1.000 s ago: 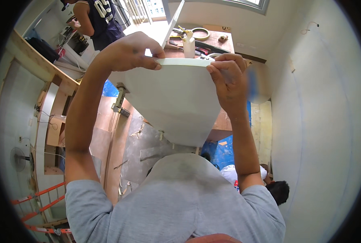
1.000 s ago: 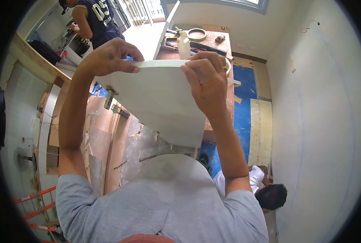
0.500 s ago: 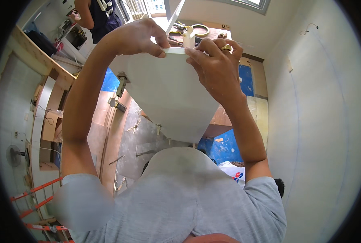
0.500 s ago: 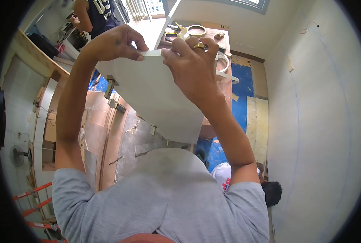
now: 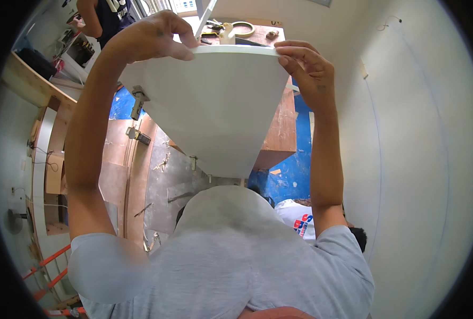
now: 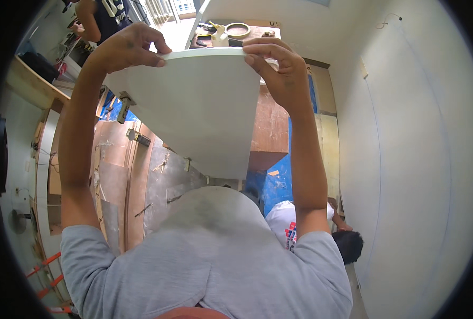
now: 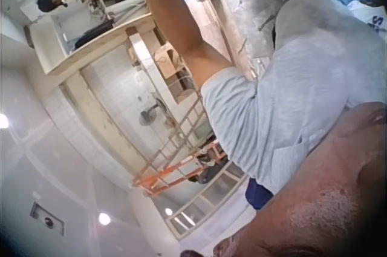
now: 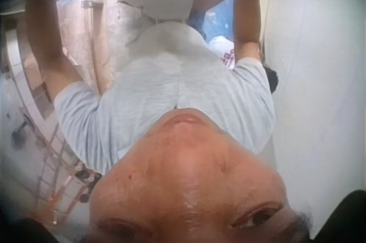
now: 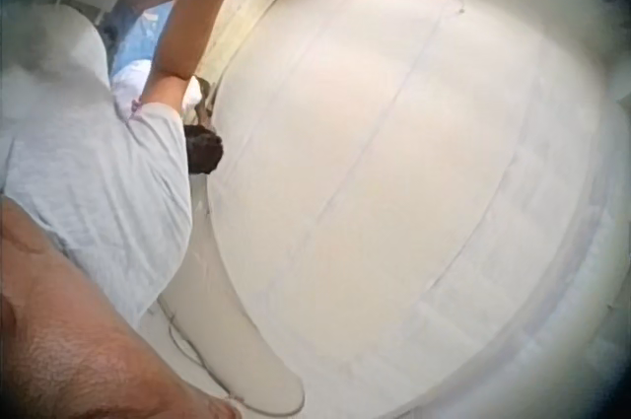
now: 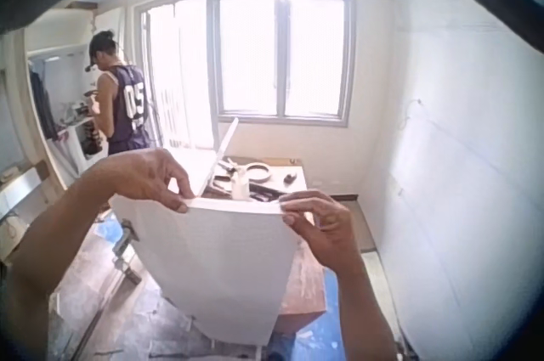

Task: The person applies a strip of edging tape to the top edge of a white cabinet door, using a cloth to press it down firmly and then trimming the excess tape with a cutter.

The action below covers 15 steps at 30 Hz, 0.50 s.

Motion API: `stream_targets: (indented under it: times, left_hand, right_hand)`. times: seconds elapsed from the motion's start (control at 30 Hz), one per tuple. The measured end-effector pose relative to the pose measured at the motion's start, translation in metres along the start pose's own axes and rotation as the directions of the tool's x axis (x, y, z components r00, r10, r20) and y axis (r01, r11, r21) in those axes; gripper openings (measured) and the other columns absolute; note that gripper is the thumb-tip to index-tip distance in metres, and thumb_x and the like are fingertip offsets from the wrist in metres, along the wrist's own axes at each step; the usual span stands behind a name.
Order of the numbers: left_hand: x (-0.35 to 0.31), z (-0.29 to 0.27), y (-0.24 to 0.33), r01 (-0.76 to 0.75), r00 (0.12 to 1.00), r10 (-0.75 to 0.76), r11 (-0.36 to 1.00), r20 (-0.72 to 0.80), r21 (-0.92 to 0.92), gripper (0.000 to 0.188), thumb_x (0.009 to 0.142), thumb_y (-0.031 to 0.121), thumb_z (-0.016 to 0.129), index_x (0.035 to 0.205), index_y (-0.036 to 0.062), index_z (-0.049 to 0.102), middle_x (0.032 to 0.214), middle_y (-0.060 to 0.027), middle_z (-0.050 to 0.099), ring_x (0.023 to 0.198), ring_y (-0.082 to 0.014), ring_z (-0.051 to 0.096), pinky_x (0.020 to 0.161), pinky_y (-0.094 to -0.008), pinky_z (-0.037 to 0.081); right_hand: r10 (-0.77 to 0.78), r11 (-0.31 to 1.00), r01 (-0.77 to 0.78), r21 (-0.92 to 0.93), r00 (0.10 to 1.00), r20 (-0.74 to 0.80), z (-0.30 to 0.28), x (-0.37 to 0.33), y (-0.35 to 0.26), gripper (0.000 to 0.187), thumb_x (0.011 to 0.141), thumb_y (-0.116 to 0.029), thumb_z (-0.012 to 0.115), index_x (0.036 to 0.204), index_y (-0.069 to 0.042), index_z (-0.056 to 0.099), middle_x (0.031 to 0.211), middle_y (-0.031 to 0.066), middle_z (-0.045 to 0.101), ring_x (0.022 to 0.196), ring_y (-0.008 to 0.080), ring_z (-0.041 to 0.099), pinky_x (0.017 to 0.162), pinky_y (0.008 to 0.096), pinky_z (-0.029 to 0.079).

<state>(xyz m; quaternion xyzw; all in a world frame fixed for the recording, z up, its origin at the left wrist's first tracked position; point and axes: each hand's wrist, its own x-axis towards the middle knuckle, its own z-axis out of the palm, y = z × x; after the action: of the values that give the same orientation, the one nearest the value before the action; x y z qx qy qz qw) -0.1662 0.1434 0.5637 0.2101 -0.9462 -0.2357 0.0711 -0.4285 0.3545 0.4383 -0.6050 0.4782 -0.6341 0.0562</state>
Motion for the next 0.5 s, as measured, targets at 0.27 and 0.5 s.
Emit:
stream_targets:
  times: [0.27,0.5]
  left_hand:
    - [0.001,-0.001,0.000,-0.016,0.999,0.012,0.995,0.043,0.100,0.033,0.080,0.016,0.086,0.106,-0.0029,0.079,0.087,-0.0060,0.075,0.076,-0.0091,0.065,0.071,-0.0268,0.052]
    - [0.003,-0.008,-0.003,-0.007,0.992,0.003,0.999,0.124,0.035,0.024,0.083,0.011,0.086,0.100,-0.0037,0.079,0.079,0.0004,0.067,0.074,-0.0037,0.061,0.064,-0.0232,0.047]
  right_hand:
    - [0.062,0.956,-0.022,0.291,0.990,-0.127,0.014,-0.023,0.007,0.053,0.091,0.001,0.080,0.140,-0.003,0.062,0.130,0.0114,0.072,0.117,0.0198,0.070,0.100,0.0341,0.058]
    - [0.286,0.957,-0.244,0.155,0.870,-0.402,0.058,-0.026,-0.006,0.049,0.096,-0.029,0.080,0.131,0.001,0.064,0.112,0.0181,0.075,0.102,0.0252,0.073,0.087,0.0381,0.058]
